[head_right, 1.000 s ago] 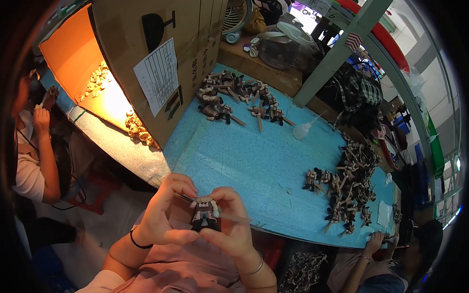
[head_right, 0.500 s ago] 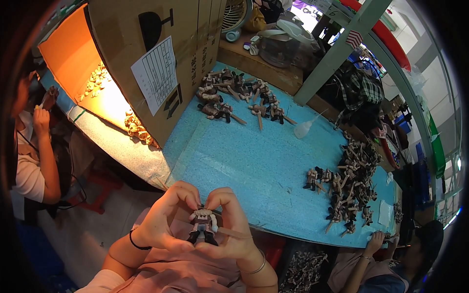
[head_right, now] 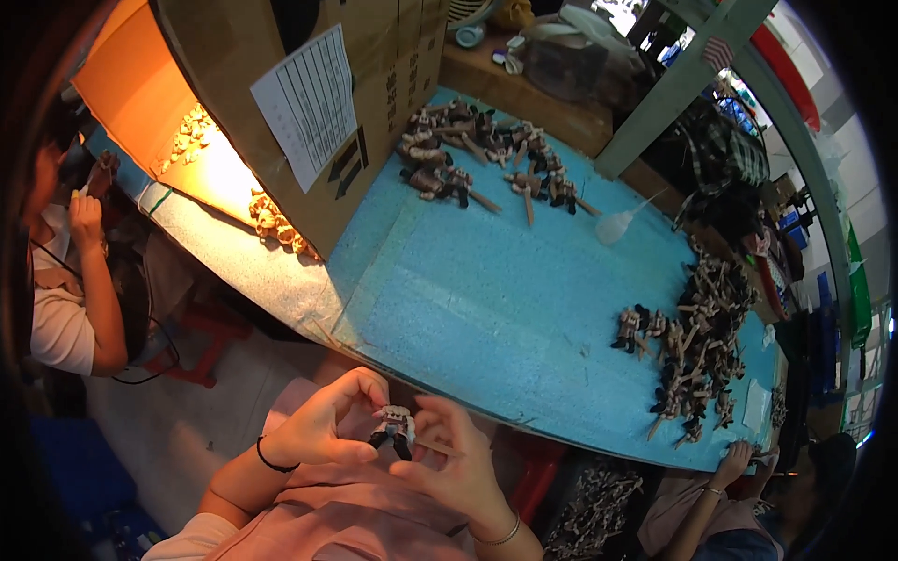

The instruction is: The person applies glue from a bottle to small plastic figurines and assembles them by hand on a work surface.

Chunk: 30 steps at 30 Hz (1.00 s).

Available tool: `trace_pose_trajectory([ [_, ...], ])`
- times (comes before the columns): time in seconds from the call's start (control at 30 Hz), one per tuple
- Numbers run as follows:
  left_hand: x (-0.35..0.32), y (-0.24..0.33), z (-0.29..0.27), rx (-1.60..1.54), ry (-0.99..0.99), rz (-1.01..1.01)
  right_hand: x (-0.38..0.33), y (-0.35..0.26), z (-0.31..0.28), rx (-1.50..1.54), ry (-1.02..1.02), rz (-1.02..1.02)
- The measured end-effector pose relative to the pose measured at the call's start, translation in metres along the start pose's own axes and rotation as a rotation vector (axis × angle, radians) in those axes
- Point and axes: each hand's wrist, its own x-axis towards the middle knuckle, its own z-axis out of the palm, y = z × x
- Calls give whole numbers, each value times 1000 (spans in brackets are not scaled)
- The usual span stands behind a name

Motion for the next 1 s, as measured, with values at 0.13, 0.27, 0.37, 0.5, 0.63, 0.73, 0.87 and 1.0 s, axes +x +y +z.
trace_pose_trajectory([
  [0.13, -4, -34, -5, 164, 21, -28, -12, 33, -11, 146, -54, 206],
  [0.27, 6, -37, -1, 212, 59, -108, -9, 46, -5, 323, -34, 359],
  [0.37, 8, -42, 3, 185, 82, -126, -7, 46, -2, 406, 13, 382],
  [0.5, 9, -48, 3, 64, 114, -147, -1, 42, 0, 451, 54, 373],
  [0.63, 7, -43, 8, 74, 119, -110, 0, 45, -1, 443, 34, 345],
  [0.73, 4, -48, 11, -68, 161, -106, 0, 46, 1, 456, 27, 336],
  [0.87, 4, -43, 15, -188, 109, -300, 0, 54, -1, 461, 6, 315],
  [1.0, 7, -33, 20, -45, 64, -431, 0, 60, 1, 632, -1, 262],
])
